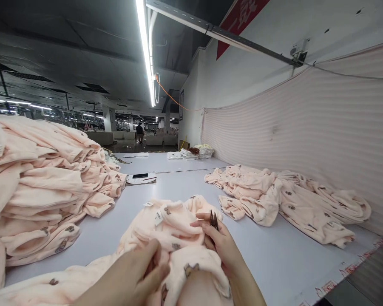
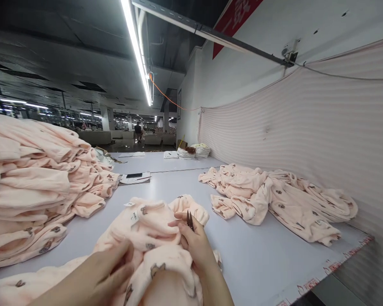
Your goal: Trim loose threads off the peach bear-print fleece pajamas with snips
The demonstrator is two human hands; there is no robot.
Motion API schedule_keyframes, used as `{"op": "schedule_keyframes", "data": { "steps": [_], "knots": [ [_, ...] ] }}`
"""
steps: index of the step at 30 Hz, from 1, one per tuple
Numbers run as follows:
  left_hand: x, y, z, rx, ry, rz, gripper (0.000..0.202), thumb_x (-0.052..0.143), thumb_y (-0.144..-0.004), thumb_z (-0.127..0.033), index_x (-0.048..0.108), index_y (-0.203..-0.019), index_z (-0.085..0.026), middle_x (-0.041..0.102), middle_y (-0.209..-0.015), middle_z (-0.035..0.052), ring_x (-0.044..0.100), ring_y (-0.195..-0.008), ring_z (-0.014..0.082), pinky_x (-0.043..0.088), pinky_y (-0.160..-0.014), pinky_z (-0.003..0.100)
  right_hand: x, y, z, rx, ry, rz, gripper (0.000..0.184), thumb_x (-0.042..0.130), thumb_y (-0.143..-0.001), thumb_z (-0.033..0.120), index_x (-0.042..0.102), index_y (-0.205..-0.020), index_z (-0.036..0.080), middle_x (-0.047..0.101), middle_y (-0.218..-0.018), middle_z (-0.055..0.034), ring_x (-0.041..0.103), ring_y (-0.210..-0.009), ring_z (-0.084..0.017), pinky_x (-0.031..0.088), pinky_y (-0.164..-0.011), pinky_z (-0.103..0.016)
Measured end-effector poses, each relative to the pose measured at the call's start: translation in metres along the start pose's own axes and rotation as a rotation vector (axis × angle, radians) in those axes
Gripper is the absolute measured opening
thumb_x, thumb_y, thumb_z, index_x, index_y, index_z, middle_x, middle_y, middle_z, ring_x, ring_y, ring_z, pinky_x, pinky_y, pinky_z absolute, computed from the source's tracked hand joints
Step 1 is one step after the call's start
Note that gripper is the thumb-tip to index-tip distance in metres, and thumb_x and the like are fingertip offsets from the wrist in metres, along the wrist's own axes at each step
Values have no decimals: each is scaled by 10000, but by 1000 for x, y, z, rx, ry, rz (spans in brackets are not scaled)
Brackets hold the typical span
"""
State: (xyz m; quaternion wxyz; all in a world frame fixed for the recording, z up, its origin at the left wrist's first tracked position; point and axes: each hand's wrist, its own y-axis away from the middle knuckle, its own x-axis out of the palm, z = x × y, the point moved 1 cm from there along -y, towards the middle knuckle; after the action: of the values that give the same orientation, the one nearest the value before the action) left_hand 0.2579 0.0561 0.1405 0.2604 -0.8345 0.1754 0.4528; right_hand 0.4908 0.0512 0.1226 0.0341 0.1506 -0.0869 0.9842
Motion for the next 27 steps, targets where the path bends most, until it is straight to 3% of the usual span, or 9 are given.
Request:
{"op": "schedule_keyframes", "data": {
  "steps": [3,6,8,9,12,15,19,22,27],
  "knots": [
    [-7,-20,-18,-105,-55,-92,319,391,-877,-492,508,-734,-232,598,-642,9,576,-621,210,419,-564,290,7,5,-5,-11,14,-40,271,625,-775,301,615,-1002,154,727,-849,-48,457,-473,-73,344,-457,-184],
    [4,-23,-30,15,5,-269,348,533,-801,-492,554,-1018,-220,570,-1143,115,534,-1058,299,459,-848,415,15,6,-14,-82,124,-110,207,575,-791,273,609,-966,166,717,-853,-42,586,-673,-145,452,-627,-240],
    [17,-19,-33,144,112,-264,498,618,-745,-456,520,-1193,-264,395,-1402,115,369,-1276,342,362,-1013,481,21,5,-20,-147,200,-147,179,539,-816,283,598,-949,179,698,-832,-29,600,-715,-159,469,-685,-260],
    [23,-17,-32,168,176,-225,439,601,-761,-427,551,-1168,-271,398,-1410,102,359,-1289,338,340,-1037,480,24,6,-22,-174,251,-157,174,517,-836,292,593,-951,186,685,-821,-21,600,-716,-158,472,-694,-262],
    [37,-10,-22,-13,471,-118,215,427,-848,-309,618,-892,-223,627,-1061,75,550,-1043,257,431,-943,404,35,10,-23,-215,432,-164,202,451,-891,321,587,-985,204,659,-794,-8,589,-693,-153,470,-653,-248],
    [42,2,-11,-300,928,-158,146,461,-800,-271,559,-892,-214,641,-873,17,592,-896,221,478,-831,350,43,21,-19,-205,495,-122,234,452,-898,362,601,-1012,223,665,-858,-24,601,-721,-164,473,-579,-227],
    [48,22,-10,-409,1367,-179,121,510,-718,-200,509,-837,-222,621,-764,-11,618,-785,197,478,-729,307,43,41,-21,-175,458,-105,285,476,-884,429,608,-1034,225,666,-955,-47,618,-792,-188,500,-601,-244],
    [53,32,-10,-384,1340,-228,121,511,-691,-208,509,-811,-227,577,-671,-24,585,-680,181,455,-643,280,38,56,-37,-253,478,-175,295,476,-880,451,620,-989,218,673,-838,-39,621,-810,-198,493,-715,-271],
    [59,28,-8,-310,839,-262,367,492,-820,-490,463,-1094,-246,552,-706,-24,541,-671,187,449,-665,295,31,76,-78,-253,533,-162,388,463,-859,574,623,-954,233,666,-677,-7,598,-594,-160,442,-558,-232]
  ]
}}
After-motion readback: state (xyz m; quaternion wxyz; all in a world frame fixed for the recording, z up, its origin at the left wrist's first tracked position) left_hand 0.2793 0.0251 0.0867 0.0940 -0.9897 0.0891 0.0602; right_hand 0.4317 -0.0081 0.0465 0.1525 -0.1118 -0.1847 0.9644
